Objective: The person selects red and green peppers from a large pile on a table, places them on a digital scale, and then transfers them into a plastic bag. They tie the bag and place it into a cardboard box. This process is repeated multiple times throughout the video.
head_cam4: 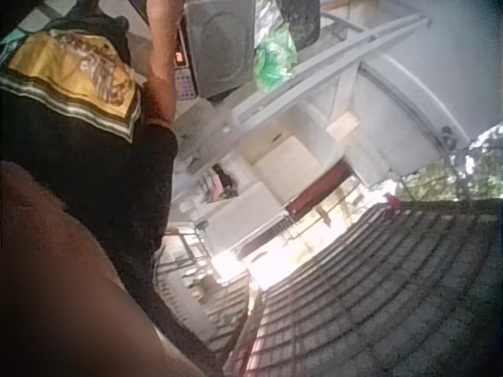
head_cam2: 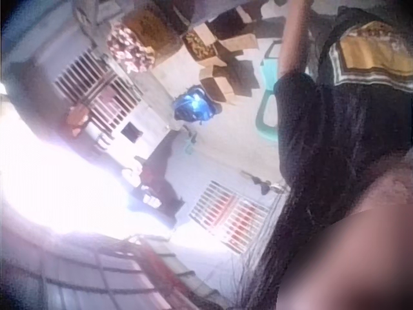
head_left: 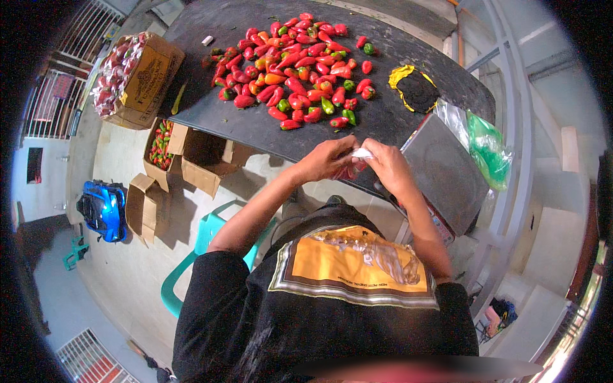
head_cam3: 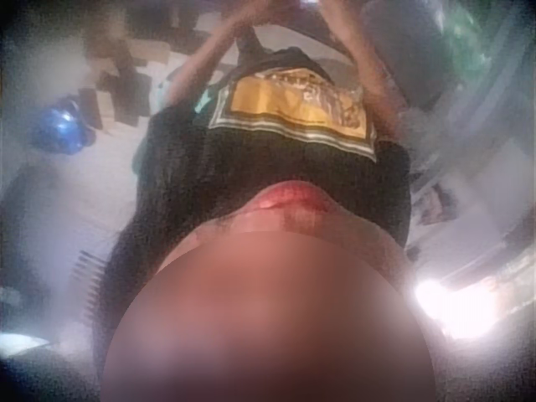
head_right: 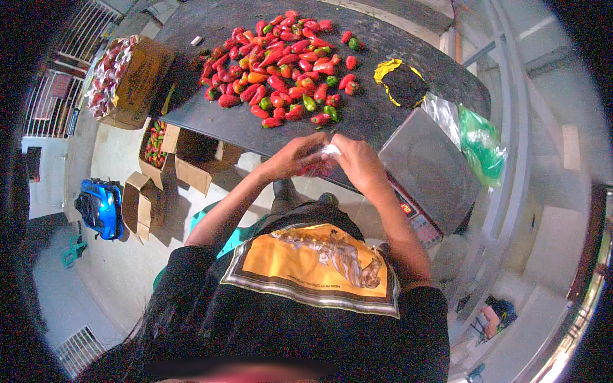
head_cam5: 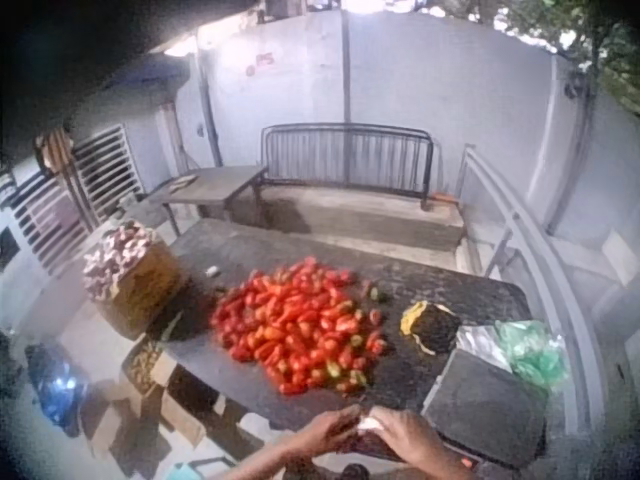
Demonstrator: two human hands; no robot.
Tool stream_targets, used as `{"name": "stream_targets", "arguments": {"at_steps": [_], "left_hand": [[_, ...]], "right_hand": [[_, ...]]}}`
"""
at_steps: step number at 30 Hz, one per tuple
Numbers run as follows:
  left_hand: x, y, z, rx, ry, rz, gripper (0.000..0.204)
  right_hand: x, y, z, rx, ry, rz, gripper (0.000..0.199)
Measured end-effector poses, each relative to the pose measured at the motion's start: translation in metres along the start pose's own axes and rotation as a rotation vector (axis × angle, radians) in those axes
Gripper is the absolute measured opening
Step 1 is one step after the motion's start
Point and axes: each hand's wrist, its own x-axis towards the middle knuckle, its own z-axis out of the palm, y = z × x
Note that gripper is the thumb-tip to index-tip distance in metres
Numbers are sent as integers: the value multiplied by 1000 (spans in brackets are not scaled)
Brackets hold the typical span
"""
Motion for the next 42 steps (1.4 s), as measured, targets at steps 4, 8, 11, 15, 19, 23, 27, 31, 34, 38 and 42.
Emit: {"name": "stream_targets", "arguments": {"at_steps": [4,8,11,15,19,23,27,31,34,38,42], "left_hand": [[1,-27,5,251,66,203,19],[3,-24,-4,341,72,367,15],[-4,-4,-18,245,-17,165,15],[-15,7,-35,355,6,161,14],[-10,9,-43,556,68,323,10],[-6,18,-46,578,104,428,10],[-11,52,-37,162,-89,171,19],[24,72,-16,-411,34,121,25],[61,61,-20,-539,286,190,18],[66,-14,-47,-113,624,209,19],[58,-37,-46,270,736,189,22]], "right_hand": [[-5,4,-3,235,-65,10,12],[-17,15,-1,283,-118,29,18],[-27,20,-7,450,-177,25,20],[-44,16,-20,327,-136,58,22],[-63,-3,-26,205,-11,77,23],[-71,3,-31,57,177,41,24],[-41,37,-55,92,361,-10,28],[-4,73,-3,568,447,-47,35],[23,31,77,910,563,-1,31],[36,10,98,441,458,-54,19],[28,6,58,304,374,-45,17]]}}
